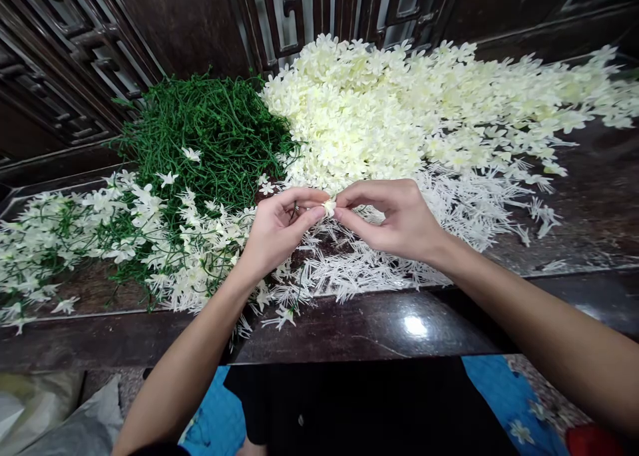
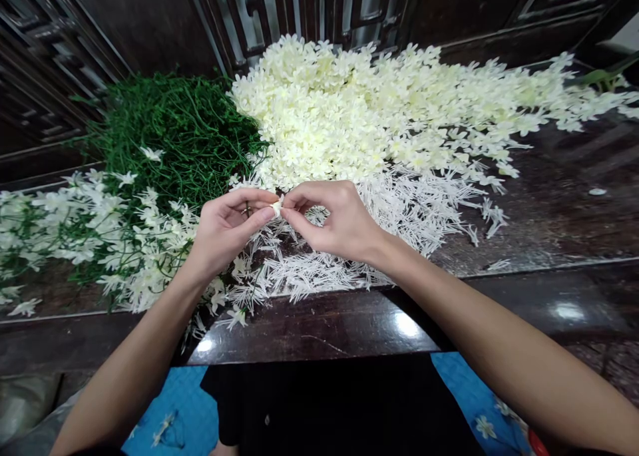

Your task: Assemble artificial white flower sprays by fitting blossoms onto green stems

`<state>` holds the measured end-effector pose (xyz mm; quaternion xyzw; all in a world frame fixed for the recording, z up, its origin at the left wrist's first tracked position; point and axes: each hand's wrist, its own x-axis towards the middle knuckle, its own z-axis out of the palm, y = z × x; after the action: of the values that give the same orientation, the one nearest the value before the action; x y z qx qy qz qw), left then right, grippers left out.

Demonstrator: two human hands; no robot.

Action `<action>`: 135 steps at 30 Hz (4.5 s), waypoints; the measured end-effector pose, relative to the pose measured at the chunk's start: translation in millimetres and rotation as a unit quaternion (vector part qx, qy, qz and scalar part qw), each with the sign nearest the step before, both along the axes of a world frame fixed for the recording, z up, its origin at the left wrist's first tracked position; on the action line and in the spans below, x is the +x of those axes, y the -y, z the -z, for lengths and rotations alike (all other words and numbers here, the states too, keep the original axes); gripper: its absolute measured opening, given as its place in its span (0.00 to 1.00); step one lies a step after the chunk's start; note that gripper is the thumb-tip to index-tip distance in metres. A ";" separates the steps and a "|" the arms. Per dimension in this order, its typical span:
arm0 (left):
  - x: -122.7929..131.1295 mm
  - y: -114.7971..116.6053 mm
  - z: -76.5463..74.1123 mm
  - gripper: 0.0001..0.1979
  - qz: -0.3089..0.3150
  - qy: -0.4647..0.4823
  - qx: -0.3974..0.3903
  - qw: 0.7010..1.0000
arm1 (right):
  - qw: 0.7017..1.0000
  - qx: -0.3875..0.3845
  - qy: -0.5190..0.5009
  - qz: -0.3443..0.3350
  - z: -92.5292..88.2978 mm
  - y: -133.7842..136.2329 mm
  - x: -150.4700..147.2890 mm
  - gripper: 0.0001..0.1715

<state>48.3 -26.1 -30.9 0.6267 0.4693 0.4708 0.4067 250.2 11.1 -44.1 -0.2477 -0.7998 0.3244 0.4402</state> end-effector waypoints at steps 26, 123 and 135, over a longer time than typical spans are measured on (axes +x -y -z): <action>-2.3 -1.3 6.3 0.03 0.023 -0.064 0.073 0.995 | 0.999 0.030 0.005 -0.023 5.4 -2.3 2.0 0.12; -13.7 -4.3 5.3 0.06 0.028 -0.203 0.154 0.966 | 0.988 -0.150 0.033 -0.030 -8.1 2.3 5.7 0.07; -10.2 0.5 6.6 0.06 0.057 -0.322 0.265 0.907 | 0.998 -0.030 0.053 0.001 -4.4 2.4 5.5 0.09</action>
<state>38.1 -26.6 -37.5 0.8547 0.3957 0.3268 0.0785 255.7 8.7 -39.6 -0.2786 -0.8118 0.3340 0.3897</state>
